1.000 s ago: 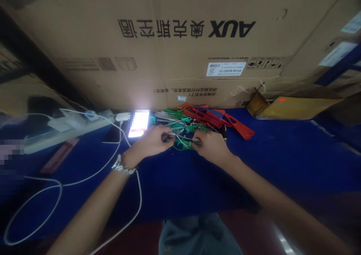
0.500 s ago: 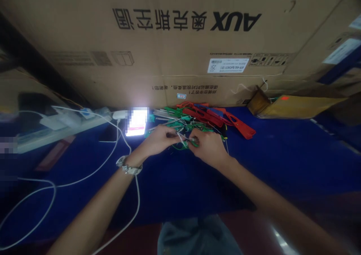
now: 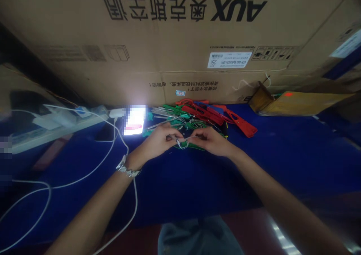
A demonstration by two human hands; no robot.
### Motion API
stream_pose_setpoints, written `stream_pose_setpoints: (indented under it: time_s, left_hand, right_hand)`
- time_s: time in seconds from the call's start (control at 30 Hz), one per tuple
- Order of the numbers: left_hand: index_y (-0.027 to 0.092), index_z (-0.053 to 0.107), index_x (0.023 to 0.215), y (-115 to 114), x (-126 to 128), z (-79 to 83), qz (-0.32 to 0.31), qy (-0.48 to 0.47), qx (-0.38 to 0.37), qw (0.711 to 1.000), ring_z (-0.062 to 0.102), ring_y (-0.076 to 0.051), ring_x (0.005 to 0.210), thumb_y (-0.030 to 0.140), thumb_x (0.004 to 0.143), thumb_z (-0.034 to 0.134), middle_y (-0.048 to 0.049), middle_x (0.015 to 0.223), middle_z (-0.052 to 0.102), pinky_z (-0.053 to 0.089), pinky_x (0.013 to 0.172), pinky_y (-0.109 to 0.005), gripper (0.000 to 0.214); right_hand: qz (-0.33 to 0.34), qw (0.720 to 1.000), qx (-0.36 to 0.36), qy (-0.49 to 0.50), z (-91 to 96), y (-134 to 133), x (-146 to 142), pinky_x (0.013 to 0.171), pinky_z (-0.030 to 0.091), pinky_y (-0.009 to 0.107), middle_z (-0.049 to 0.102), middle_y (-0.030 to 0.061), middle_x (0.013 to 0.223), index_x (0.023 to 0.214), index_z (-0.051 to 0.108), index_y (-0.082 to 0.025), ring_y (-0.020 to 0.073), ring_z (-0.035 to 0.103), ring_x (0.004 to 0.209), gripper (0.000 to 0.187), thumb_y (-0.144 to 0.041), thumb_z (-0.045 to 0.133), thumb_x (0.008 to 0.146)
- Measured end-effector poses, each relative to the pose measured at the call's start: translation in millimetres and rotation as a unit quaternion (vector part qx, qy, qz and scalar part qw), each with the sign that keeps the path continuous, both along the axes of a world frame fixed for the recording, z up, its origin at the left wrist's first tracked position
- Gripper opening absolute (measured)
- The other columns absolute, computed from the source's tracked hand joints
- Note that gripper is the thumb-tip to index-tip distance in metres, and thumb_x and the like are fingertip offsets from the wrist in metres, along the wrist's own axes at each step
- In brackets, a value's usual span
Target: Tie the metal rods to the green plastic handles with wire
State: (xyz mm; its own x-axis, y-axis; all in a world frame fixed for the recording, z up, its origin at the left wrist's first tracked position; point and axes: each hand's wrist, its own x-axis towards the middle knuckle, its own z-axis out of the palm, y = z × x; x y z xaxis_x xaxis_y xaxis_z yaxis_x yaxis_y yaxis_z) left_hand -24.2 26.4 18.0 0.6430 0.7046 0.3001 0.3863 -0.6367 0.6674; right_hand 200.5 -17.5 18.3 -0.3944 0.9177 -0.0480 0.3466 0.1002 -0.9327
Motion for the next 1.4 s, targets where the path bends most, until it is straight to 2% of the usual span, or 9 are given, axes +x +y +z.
stream_pose_setpoints:
  time_s: [0.23,0.33,0.47,0.57,0.73,0.87,1.03,1.23,1.4]
  left_hand:
    - [0.022,0.075,0.091,0.4,-15.5,1.8,-0.013,0.078,0.048,0.996,0.061,-0.015,0.070,0.014,0.078,0.067,-0.0016,0.080,0.064,0.053,0.072,-0.033,0.018]
    - [0.023,0.075,0.088,-2.7,-20.5,5.8,-0.030,0.116,0.062,0.991,0.060,-0.019,0.076,0.021,0.075,0.073,0.0000,0.075,0.063,0.050,0.084,-0.041,0.014]
    - [0.023,0.074,0.095,-5.9,-24.1,9.6,-0.038,0.117,0.052,0.991,0.061,-0.020,0.078,0.039,0.080,0.074,-0.0021,0.080,0.066,0.049,0.078,-0.038,0.022]
    - [0.024,0.071,0.109,-4.4,-26.2,9.8,-0.009,0.111,0.064,0.992,0.060,-0.020,0.079,0.030,0.085,0.067,-0.0020,0.080,0.064,0.048,0.073,-0.035,0.025]
    - [0.020,0.072,0.102,-3.2,-20.4,9.2,-0.014,0.046,0.047,0.998,0.056,-0.015,0.071,0.022,0.087,0.065,0.0000,0.075,0.060,0.047,0.067,-0.030,0.017]
    - [0.018,0.074,0.091,-9.7,-9.0,9.2,-0.026,-0.016,-0.023,0.999,0.051,-0.012,0.061,0.026,0.081,0.076,0.0015,0.072,0.060,0.043,0.058,-0.025,0.013]
    - [0.019,0.076,0.089,-13.3,-0.3,5.0,-0.023,-0.067,-0.029,0.997,0.053,-0.012,0.063,0.026,0.081,0.078,0.0006,0.071,0.062,0.044,0.057,-0.025,0.011]
    - [0.018,0.074,0.087,-10.1,-2.6,6.3,0.003,-0.035,-0.029,0.999,0.054,-0.011,0.061,0.018,0.084,0.067,-0.0002,0.072,0.065,0.044,0.055,-0.024,0.007]
    - [0.018,0.065,0.113,-6.9,-16.3,15.7,0.030,0.057,0.017,0.998,0.059,-0.014,0.069,0.020,0.085,0.063,-0.0020,0.087,0.067,0.048,0.062,-0.027,0.028]
  right_hand:
    - [-0.074,0.983,0.084,-0.147,-5.7,-9.0,-2.2,0.056,0.028,0.025,0.057,-0.0019,0.064,0.081,0.072,-0.018,0.0110,0.046,0.059,0.031,-0.046,0.061,0.091]
    - [-0.103,0.969,0.113,-0.195,-4.8,-12.0,-5.2,0.059,0.029,0.025,0.064,-0.0006,0.070,0.080,0.074,-0.020,0.0119,0.051,0.063,0.027,-0.042,0.062,0.091]
    - [-0.119,0.963,0.131,-0.201,-4.6,-13.9,-8.5,0.061,0.032,0.025,0.069,0.0007,0.077,0.082,0.075,-0.021,0.0125,0.054,0.065,0.023,-0.039,0.063,0.091]
    - [-0.134,0.961,0.142,-0.197,-6.5,-14.2,-8.6,0.058,0.031,0.025,0.065,0.0005,0.073,0.079,0.072,-0.020,0.0121,0.050,0.062,0.027,-0.042,0.062,0.091]
    - [-0.087,0.991,0.060,-0.080,-5.1,-13.7,-8.6,0.049,0.024,0.026,0.042,-0.0036,0.054,0.067,0.061,-0.018,0.0102,0.035,0.050,0.052,-0.063,0.053,0.091]
    - [-0.063,0.998,0.015,0.010,-1.7,-13.1,-11.7,0.047,0.025,0.025,0.042,-0.0048,0.051,0.061,0.052,-0.019,0.0083,0.032,0.047,0.058,-0.071,0.052,0.088]
    - [-0.070,0.997,0.005,0.035,-4.9,-11.8,-15.3,0.045,0.023,0.025,0.041,-0.0059,0.049,0.060,0.049,-0.020,0.0067,0.031,0.045,0.055,-0.066,0.055,0.089]
    - [-0.060,0.992,-0.029,0.103,-2.6,-11.5,-5.5,0.045,0.027,0.021,0.046,-0.0093,0.057,0.096,0.054,-0.020,0.0070,0.038,0.047,0.036,-0.049,0.071,0.083]
    - [-0.038,0.993,-0.023,0.106,-3.8,-9.2,10.9,0.045,0.036,0.019,0.054,-0.0074,0.064,0.082,0.051,-0.020,0.0053,0.046,0.049,0.041,-0.038,0.086,0.069]
